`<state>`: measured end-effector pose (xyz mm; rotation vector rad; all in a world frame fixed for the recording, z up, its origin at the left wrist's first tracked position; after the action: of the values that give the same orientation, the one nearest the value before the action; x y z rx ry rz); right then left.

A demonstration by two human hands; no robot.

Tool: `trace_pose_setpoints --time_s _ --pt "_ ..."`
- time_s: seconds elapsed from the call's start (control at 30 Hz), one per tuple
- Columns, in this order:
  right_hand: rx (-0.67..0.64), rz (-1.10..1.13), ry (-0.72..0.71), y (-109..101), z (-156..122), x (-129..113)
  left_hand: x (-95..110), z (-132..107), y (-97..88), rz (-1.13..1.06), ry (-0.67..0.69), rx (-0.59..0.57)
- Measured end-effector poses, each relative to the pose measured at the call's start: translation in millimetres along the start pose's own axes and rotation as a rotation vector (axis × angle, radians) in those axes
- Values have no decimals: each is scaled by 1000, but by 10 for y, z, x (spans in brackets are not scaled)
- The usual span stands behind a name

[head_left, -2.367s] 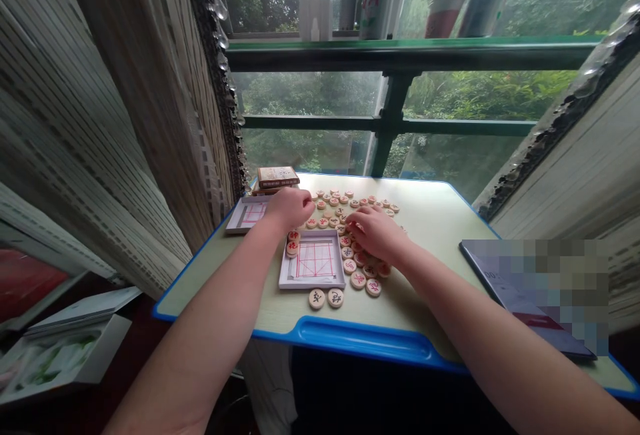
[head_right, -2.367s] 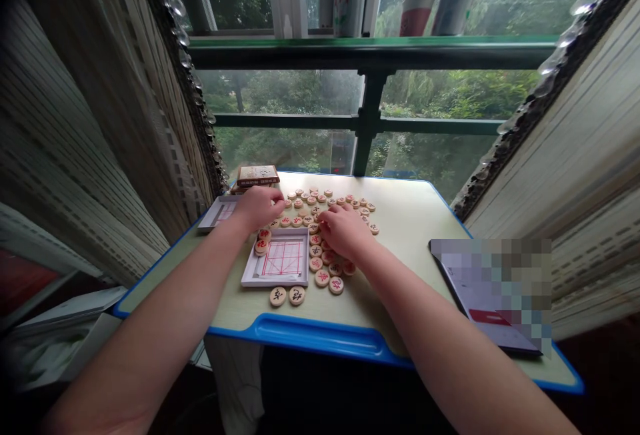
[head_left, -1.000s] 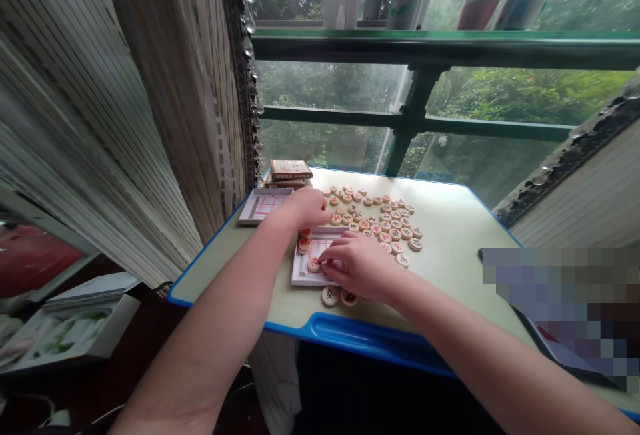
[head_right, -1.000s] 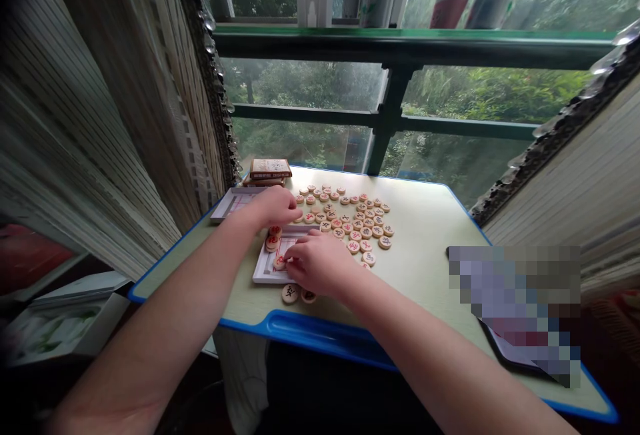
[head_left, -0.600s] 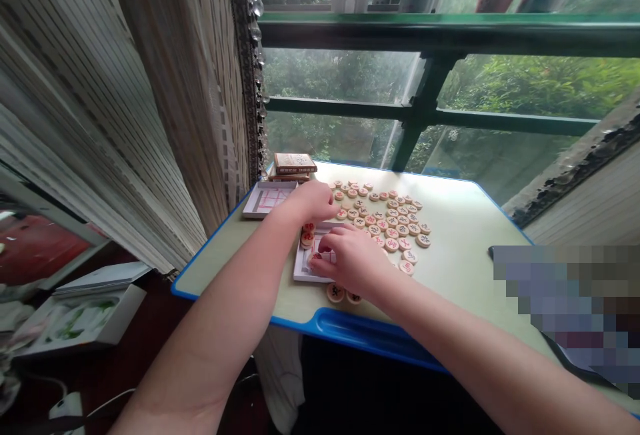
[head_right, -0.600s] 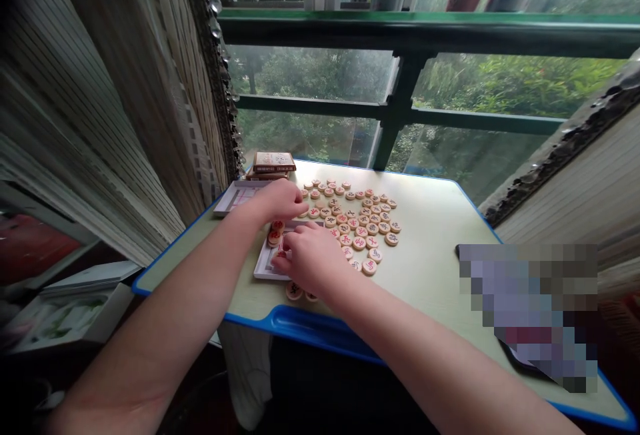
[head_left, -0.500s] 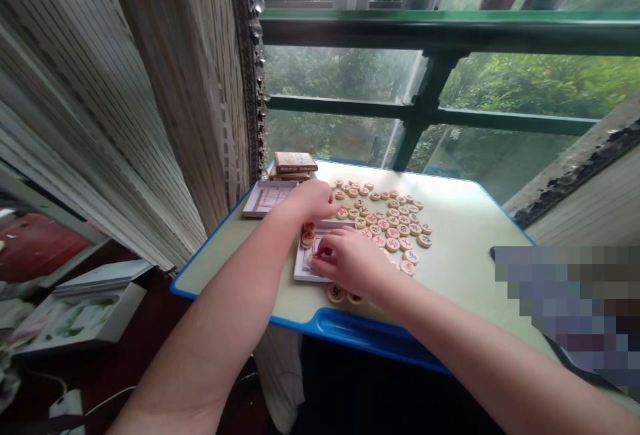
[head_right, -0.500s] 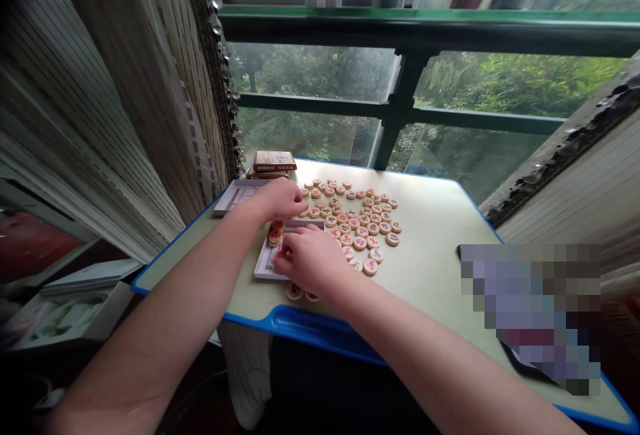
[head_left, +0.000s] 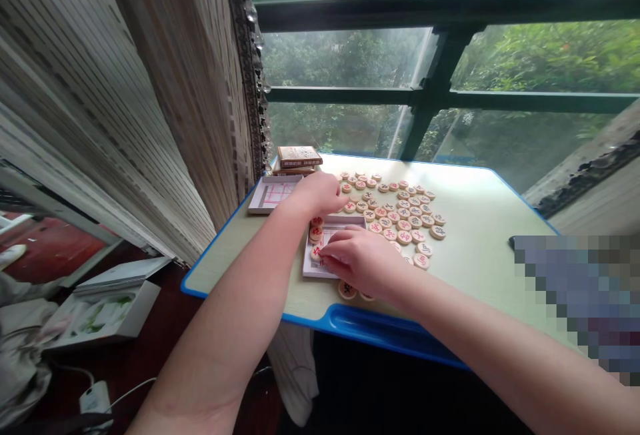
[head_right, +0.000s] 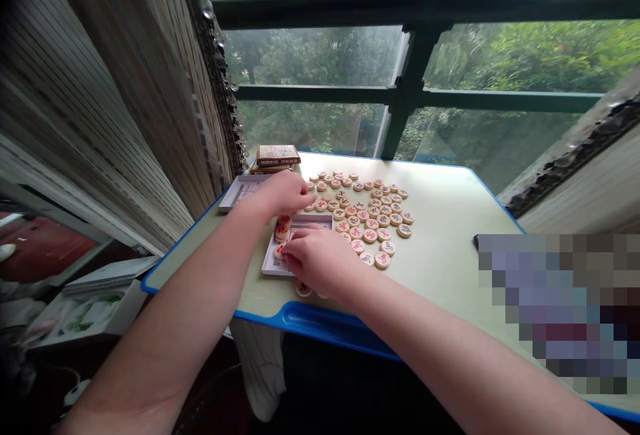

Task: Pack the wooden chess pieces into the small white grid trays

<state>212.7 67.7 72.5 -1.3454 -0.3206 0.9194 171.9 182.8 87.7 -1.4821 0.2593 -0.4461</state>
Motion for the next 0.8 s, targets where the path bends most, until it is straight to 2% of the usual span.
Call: trace_pose_setpoints --time_s 0.23,0.4,0.8 --pt "10 21 -116 -41 -52 -103 -45 -8 67 -8 -42 -91" --pt "-11 27 -207 -13 -109 -182 -11 -25 72 -14 -5 -95" --pt "-46 -82 -203 55 -127 -211 35 -37 45 -8 18 -92"
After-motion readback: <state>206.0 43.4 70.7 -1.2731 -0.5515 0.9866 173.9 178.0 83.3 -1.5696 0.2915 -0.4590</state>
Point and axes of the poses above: each hand's wrist, its own z-axis towards the middle knuckle, its own y-axis out of the palm, x = y × z, the point moved 8 cm from there along z, towards the middle knuckle
